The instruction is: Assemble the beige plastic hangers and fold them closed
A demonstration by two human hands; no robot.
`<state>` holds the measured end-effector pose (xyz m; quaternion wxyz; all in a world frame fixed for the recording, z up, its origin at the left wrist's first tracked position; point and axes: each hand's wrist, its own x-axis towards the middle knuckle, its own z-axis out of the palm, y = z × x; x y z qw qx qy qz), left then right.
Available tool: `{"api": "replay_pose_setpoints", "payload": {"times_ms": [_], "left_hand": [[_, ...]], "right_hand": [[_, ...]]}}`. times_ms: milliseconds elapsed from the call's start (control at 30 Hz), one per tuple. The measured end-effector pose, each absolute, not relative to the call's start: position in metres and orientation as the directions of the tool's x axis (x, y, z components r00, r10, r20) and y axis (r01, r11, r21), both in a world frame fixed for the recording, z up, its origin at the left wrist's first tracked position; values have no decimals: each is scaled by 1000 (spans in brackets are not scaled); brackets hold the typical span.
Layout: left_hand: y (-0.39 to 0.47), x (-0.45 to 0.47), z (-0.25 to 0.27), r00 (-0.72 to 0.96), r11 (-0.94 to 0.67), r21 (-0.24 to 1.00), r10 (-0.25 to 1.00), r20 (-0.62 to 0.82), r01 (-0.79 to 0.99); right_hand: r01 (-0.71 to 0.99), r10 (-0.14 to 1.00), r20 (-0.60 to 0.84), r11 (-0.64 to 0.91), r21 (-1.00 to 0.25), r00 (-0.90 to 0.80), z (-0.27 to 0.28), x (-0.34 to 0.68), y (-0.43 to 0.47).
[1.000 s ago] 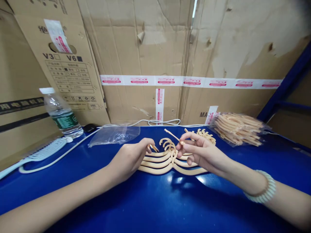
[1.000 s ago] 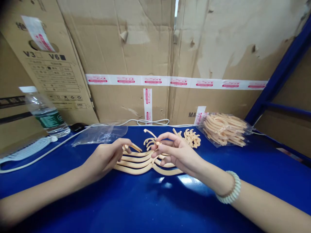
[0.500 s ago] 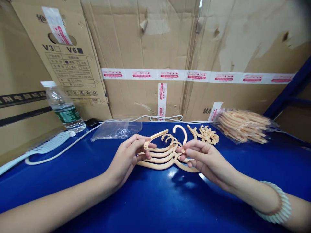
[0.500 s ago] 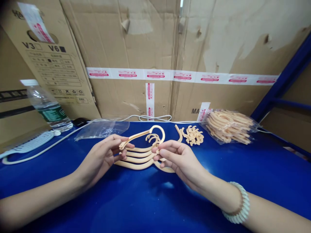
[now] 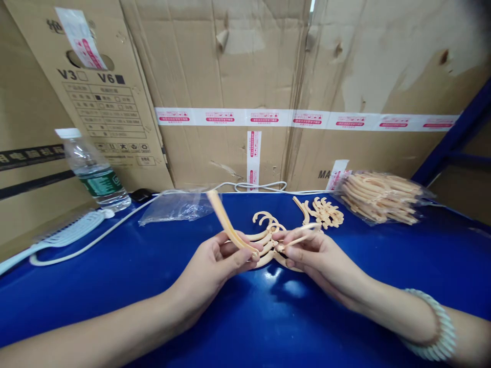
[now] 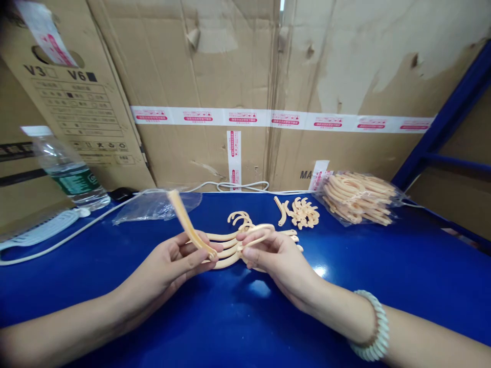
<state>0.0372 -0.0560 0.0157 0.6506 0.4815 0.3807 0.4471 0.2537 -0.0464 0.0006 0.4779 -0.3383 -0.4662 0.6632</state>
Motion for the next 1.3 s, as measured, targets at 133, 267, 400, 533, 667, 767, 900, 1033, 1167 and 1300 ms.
{"api": "replay_pose_setpoints", "payload": {"times_ms": [133,267,400,533,667,767,900,1033,1167,1300], "left_hand": [[-59,42,10,290,21,996,957,5,-89],[-63,44,5,278,-36,999,960,33,8],[-68,43,2,299,-140,981,950,94,135],[-72,40,-2,336,-258,948,923,185,185],[-74,41,-3,328,-289,945,917,228,153],[-72,43,-1,319,-307,936,917,242,173],[-71,44,-1,305,-315,929,919,249,192],[-71,43,-2,330,-292,940,917,223,176],[-72,43,-3,358,-254,959,913,195,124],[-73,45,-3,381,-196,980,908,171,26]], "right_hand": [[-299,925,66,-53,-953,-375,2,249,-49],[-254,892,79,-41,-966,-446,1,247,-50],[-208,868,26,-90,-974,-496,-2,247,-52],[-186,839,-20,-144,-972,-544,-3,248,-54],[-167,841,-60,-176,-970,-538,-3,249,-54],[-166,834,-58,-177,-970,-549,-2,249,-54],[-191,826,-34,-170,-967,-563,0,249,-55],[-201,837,-4,-136,-970,-548,0,246,-55],[-180,854,30,-75,-981,-520,0,243,-56],[-127,885,35,-28,-991,-464,1,240,-59]]}}
